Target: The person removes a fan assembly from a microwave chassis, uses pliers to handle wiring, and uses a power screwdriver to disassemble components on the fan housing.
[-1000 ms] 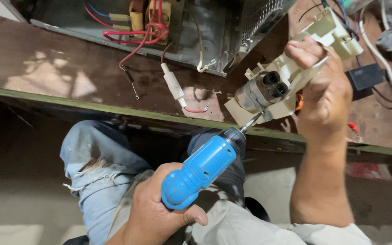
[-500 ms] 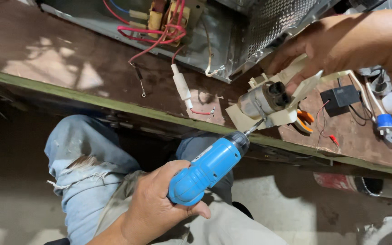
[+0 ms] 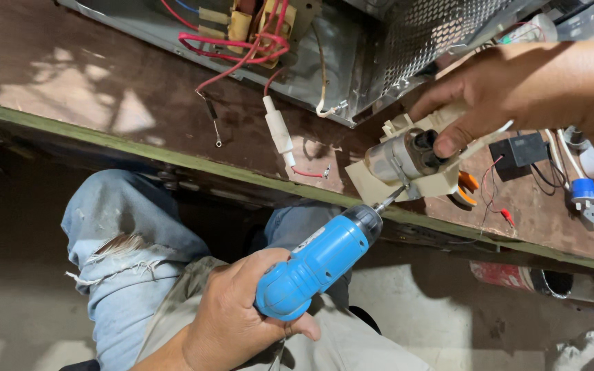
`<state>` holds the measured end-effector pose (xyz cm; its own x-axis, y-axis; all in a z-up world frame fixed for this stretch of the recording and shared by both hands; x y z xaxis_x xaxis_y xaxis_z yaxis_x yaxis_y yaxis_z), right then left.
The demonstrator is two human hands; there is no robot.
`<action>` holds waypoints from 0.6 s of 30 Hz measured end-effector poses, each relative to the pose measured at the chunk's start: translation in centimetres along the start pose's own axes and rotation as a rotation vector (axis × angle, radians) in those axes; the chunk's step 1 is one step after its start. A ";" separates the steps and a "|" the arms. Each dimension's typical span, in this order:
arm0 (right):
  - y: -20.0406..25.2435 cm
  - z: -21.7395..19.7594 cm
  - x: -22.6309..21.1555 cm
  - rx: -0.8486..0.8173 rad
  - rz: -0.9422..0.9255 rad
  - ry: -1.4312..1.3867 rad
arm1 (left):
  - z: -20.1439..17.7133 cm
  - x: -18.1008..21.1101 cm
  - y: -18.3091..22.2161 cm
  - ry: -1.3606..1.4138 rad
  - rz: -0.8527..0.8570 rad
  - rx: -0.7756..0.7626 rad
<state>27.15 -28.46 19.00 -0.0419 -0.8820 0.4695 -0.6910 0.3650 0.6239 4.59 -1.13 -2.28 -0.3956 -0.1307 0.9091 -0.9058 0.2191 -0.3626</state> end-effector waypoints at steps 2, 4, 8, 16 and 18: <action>-0.5 0.1 0.1 0.026 -0.070 -0.043 | 0.0 0.3 -0.2 0.052 0.024 -0.004; -0.6 0.4 0.1 0.021 -0.061 -0.038 | 0.0 0.2 0.1 0.075 0.014 -0.003; -0.5 0.4 0.0 0.005 -0.037 0.007 | 0.0 0.2 -0.1 0.063 0.035 0.018; 0.9 -0.1 -0.1 0.047 -0.026 0.106 | -0.1 0.4 -0.1 0.055 0.028 0.018; 0.6 -0.2 -0.1 0.050 -0.076 0.125 | -0.2 0.5 -0.4 0.031 0.050 0.037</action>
<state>26.92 -28.14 19.46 0.0995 -0.8612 0.4984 -0.7243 0.2808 0.6297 4.84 -1.07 -1.66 -0.4359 -0.0905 0.8955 -0.8904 0.1885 -0.4144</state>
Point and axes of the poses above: each hand's wrist, its own y-axis away from the middle knuckle, its own z-axis out of the palm, x = y × z, the point moved 7 cm from there along -y, towards the middle knuckle, and after that the axes turned 7 degrees about z, right-handed, at the moved point
